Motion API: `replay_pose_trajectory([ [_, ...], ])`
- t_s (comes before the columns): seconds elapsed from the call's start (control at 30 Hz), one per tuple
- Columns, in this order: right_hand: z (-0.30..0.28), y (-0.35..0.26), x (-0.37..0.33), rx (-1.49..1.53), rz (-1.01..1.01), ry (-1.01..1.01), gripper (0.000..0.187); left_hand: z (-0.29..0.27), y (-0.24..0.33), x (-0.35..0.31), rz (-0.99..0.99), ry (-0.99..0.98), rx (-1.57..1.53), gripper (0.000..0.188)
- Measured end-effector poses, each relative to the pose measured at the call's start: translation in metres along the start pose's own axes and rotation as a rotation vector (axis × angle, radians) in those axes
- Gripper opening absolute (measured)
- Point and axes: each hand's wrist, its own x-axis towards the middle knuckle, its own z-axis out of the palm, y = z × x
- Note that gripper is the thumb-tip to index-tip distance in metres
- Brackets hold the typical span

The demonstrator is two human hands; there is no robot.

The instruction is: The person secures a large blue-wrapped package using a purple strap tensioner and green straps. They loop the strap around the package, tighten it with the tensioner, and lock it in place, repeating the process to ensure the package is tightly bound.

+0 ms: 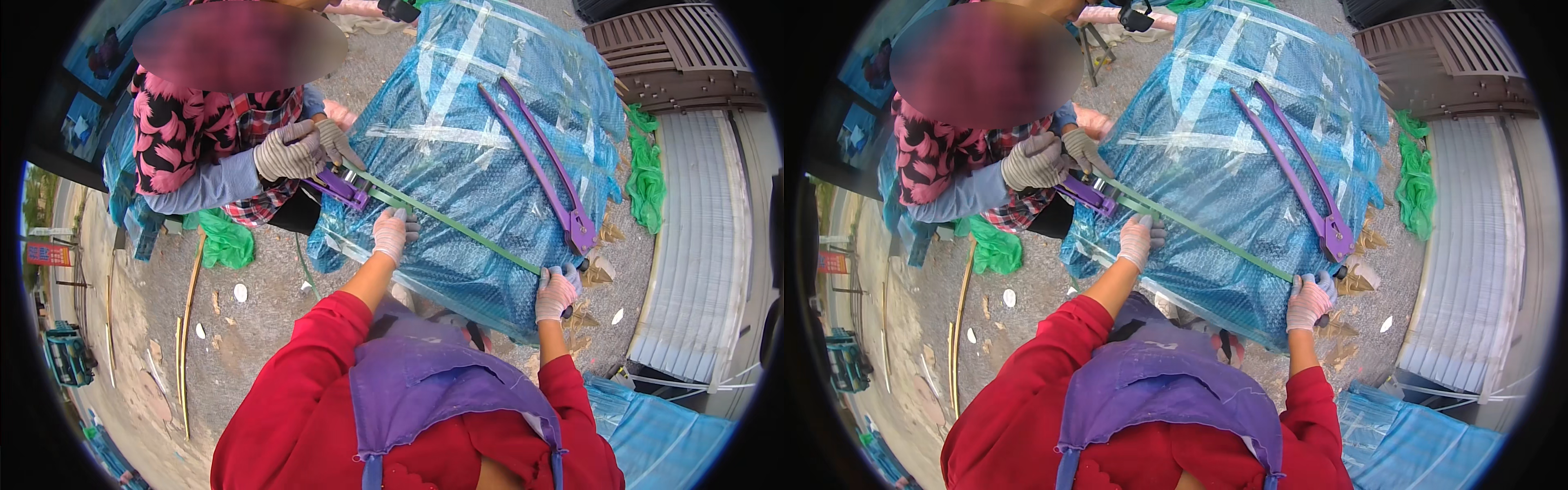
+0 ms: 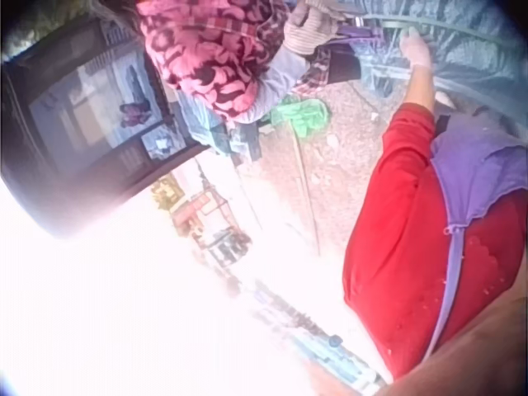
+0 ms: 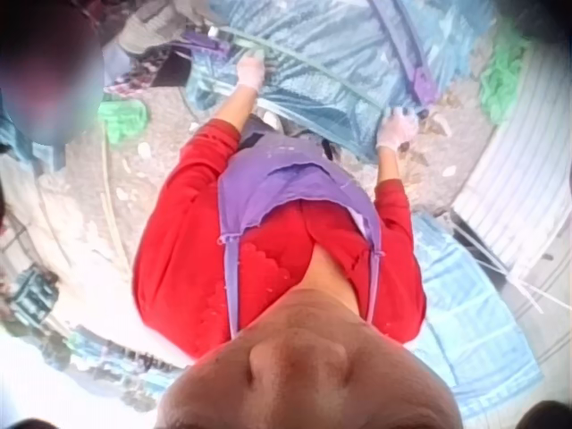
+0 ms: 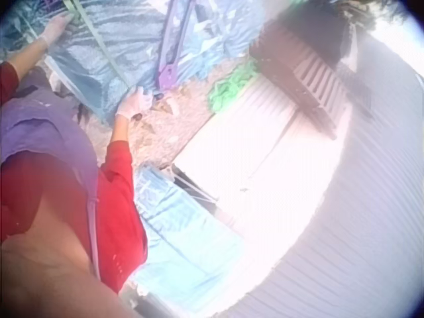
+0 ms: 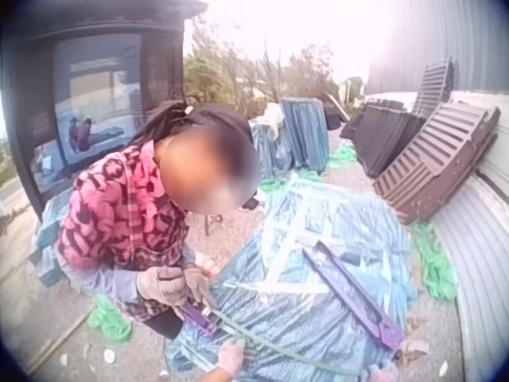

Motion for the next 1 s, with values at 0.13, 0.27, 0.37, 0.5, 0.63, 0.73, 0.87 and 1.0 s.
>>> replay_pose_trajectory([
  [0.13,-0.014,-0.051,0.025,0.309,-0.217,-0.221,0.025,-0.005,-0.013,0.012,0.010,-0.019,-0.042,0.022],
  [0.27,0.002,-0.112,0.045,0.571,-0.188,-0.489,0.028,0.002,-0.003,0.009,-0.084,-0.032,0.040,0.023],
  [0.37,0.008,-0.130,0.067,0.686,-0.127,-0.664,0.030,0.010,-0.001,0.022,-0.202,0.045,0.173,0.020],
  [0.5,-0.012,-0.175,0.093,0.874,-0.339,-0.753,0.029,0.005,0.006,0.004,-0.145,0.020,0.053,0.020],
  [0.63,0.016,-0.233,0.109,0.959,-0.411,-0.808,0.028,0.010,0.019,-0.005,-0.160,0.067,0.036,0.019],
  [0.73,0.020,-0.264,0.126,1.049,-0.361,-0.920,0.027,0.014,0.023,-0.008,-0.162,0.064,0.054,0.017],
  [0.87,0.026,-0.276,0.144,1.075,-0.350,-1.043,0.025,0.012,0.019,-0.010,-0.147,0.114,0.072,0.017],
  [1.0,0.024,-0.276,0.149,0.988,-0.453,-0.970,0.023,0.015,0.015,-0.003,-0.174,0.127,0.187,0.021],
])
